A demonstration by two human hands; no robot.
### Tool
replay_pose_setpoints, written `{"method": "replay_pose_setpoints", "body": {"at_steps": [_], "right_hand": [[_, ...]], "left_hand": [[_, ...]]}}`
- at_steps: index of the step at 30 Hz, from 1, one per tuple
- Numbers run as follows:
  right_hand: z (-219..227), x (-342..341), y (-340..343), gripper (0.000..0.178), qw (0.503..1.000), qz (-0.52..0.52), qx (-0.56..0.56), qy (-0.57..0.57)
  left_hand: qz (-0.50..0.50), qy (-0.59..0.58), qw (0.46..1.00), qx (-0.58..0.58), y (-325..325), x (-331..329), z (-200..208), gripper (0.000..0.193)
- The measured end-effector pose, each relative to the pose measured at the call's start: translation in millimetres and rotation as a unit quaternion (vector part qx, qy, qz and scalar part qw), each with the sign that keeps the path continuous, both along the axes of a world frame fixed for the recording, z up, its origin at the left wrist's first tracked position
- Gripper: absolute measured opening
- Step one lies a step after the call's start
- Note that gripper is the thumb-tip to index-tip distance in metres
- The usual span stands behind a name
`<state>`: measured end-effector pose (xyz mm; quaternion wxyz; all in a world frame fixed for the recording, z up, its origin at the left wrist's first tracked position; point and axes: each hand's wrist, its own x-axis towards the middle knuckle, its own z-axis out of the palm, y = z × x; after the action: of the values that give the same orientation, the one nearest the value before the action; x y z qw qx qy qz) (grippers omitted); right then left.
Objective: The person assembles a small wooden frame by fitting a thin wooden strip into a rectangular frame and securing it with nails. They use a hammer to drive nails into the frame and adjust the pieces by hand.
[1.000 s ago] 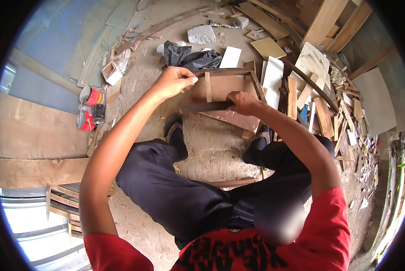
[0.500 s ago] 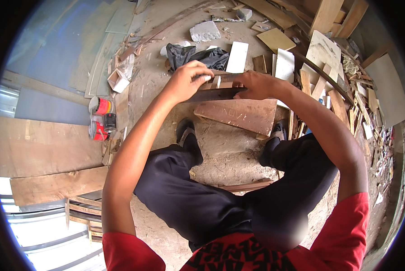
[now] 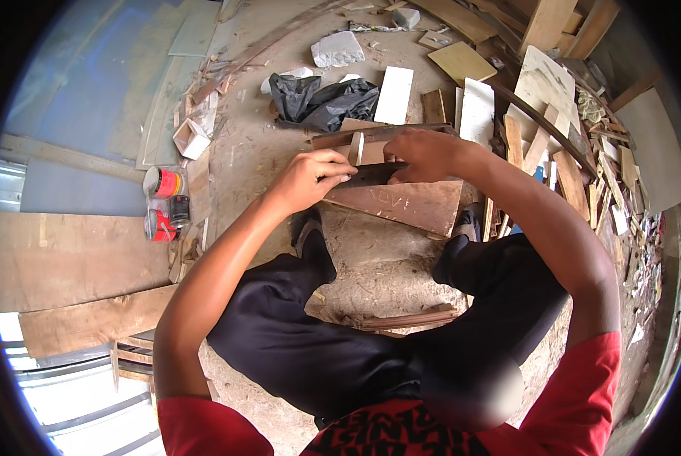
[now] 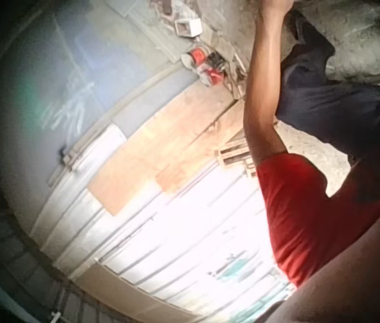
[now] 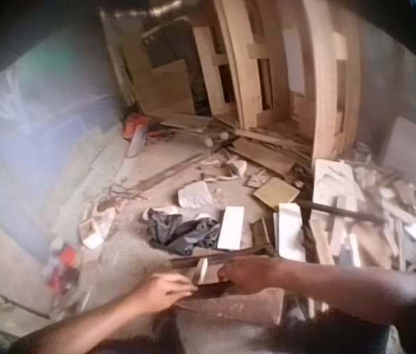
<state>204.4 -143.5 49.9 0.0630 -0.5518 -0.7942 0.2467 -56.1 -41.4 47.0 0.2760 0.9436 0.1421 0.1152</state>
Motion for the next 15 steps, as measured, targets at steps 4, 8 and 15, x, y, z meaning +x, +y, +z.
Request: {"method": "replay_pose_setpoints", "body": {"at_steps": [4,8,15], "right_hand": [[7,-6,-3,0.042,1.0,-0.004,-0.018,-0.005],[-7,-4,-3,0.04,1.0,0.007,-0.013,-0.028],[-11,-9,-7,0.036,0.996,0.016,-0.033,-0.078]], "left_hand": [[0.002,-0.021,1.0,0.01,-7,-8,-8,0.025],[0.026,-0.019,0.999,-0.021,-10,-10,-20,0.024],[0.04,-0.014,0.999,-0.021,-25,0,-28,0.02]]}}
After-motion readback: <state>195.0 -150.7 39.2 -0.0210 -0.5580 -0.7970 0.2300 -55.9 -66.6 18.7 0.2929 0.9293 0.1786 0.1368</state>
